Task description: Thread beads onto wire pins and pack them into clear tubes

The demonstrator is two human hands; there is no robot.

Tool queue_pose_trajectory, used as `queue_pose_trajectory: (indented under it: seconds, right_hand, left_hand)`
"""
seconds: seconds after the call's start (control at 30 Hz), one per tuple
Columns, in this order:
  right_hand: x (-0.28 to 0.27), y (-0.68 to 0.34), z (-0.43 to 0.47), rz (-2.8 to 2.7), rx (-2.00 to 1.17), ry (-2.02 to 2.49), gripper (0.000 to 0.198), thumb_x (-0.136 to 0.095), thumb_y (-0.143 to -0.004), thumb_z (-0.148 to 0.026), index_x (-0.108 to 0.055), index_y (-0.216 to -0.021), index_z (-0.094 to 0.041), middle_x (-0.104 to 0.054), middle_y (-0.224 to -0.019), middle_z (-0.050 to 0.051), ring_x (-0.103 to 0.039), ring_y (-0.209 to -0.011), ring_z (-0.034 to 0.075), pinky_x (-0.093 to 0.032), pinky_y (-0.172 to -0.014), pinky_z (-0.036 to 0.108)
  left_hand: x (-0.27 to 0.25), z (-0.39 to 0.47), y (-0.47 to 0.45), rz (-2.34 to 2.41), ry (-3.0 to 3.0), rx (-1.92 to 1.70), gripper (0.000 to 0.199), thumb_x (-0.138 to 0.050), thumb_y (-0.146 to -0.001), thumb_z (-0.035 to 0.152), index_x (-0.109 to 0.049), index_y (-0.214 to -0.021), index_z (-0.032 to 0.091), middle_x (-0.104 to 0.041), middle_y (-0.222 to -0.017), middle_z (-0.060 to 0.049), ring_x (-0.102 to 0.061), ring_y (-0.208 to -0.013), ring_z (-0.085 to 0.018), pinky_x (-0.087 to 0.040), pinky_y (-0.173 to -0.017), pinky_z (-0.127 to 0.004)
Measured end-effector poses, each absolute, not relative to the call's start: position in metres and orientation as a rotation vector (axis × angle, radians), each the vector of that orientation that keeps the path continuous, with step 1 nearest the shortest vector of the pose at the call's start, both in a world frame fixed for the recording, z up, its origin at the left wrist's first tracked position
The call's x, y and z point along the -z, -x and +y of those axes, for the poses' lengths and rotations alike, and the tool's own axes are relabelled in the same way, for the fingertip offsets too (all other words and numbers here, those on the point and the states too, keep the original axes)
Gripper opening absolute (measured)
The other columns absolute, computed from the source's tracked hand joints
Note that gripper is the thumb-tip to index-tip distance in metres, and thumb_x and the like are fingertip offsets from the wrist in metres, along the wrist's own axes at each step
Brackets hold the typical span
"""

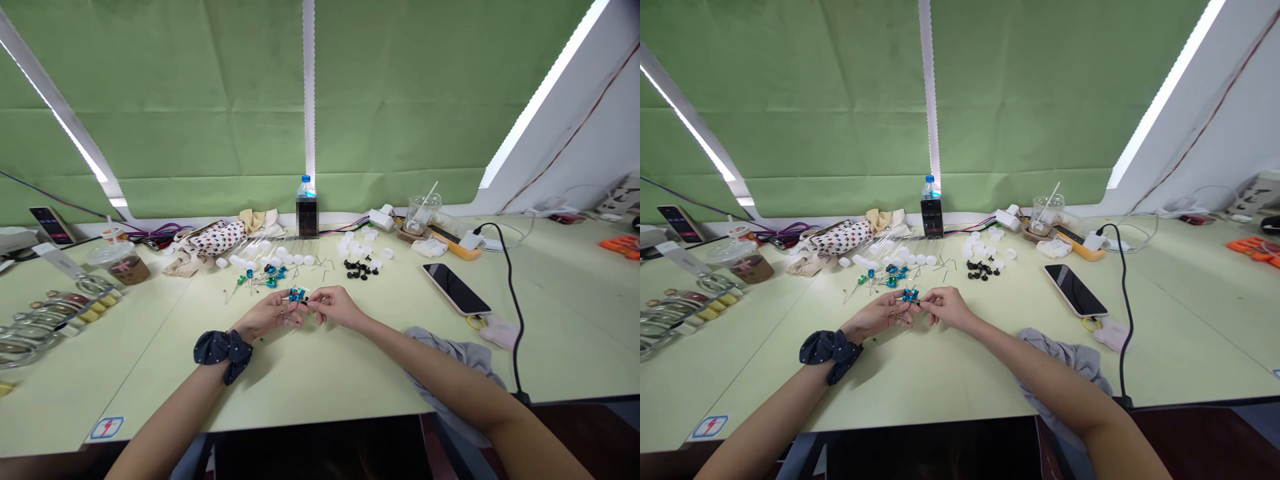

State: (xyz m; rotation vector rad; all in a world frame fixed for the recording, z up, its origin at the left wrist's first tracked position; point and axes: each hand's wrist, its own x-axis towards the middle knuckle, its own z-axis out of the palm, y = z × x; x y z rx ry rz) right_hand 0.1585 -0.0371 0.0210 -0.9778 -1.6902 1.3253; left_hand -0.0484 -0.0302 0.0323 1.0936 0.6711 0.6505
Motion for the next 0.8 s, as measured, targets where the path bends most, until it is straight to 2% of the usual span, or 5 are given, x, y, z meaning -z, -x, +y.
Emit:
queue_pose_trajectory:
  seconds: [0.23,0.37,0.57,0.67,0.8]
  right_hand:
    - [-0.025,-0.158,-0.038,-1.56,-1.513,0.999,0.033,-0.069,-0.065,-0.044,-0.064,-0.072,-0.011,-0.059,-0.053,0.0,-0.057,-0.042,0.012,-0.046,-0.043,0.022]
    - [-0.029,-0.161,-0.037,-1.448,-1.707,1.042,0.032,-0.073,-0.062,-0.04,-0.064,-0.069,-0.01,-0.059,-0.054,0.0,-0.055,-0.041,0.009,-0.044,-0.04,0.02]
    - [-0.029,-0.165,-0.034,-1.348,-1.916,1.024,0.026,-0.075,-0.062,-0.031,-0.066,-0.071,-0.009,-0.061,-0.056,0.002,-0.055,-0.044,0.007,-0.045,-0.044,0.018]
    - [-0.027,-0.164,-0.035,-1.377,-1.873,1.052,0.027,-0.075,-0.061,-0.032,-0.064,-0.069,-0.009,-0.061,-0.053,0.002,-0.057,-0.046,0.009,-0.047,-0.045,0.019]
    - [-0.027,-0.16,-0.04,-1.516,-1.602,1.058,0.027,-0.069,-0.067,-0.036,-0.057,-0.066,-0.011,-0.059,-0.052,0.001,-0.057,-0.042,0.011,-0.047,-0.041,0.022]
  left_hand:
    - [-0.031,-0.035,0.041,0.725,-1.244,-0.704,0.034,-0.065,-0.076,0.035,-0.047,-0.097,0.016,-0.067,-0.094,-0.011,-0.065,-0.073,-0.017,-0.051,-0.074,-0.036]
    - [-0.032,-0.039,0.035,0.762,-1.395,-0.734,0.032,-0.062,-0.077,0.04,-0.043,-0.089,0.017,-0.068,-0.087,-0.007,-0.066,-0.069,-0.016,-0.052,-0.069,-0.032]
    - [-0.033,-0.04,0.033,0.767,-1.549,-0.721,0.024,-0.055,-0.082,0.037,-0.041,-0.082,0.017,-0.066,-0.073,-0.005,-0.066,-0.066,-0.017,-0.05,-0.062,-0.029]
    - [-0.032,-0.04,0.033,0.789,-1.56,-0.717,0.025,-0.055,-0.081,0.038,-0.041,-0.081,0.018,-0.066,-0.08,-0.006,-0.066,-0.064,-0.018,-0.05,-0.061,-0.031]
    - [-0.033,-0.041,0.033,0.808,-1.542,-0.72,0.027,-0.056,-0.08,0.041,-0.041,-0.08,0.018,-0.065,-0.083,-0.006,-0.065,-0.063,-0.018,-0.051,-0.061,-0.032]
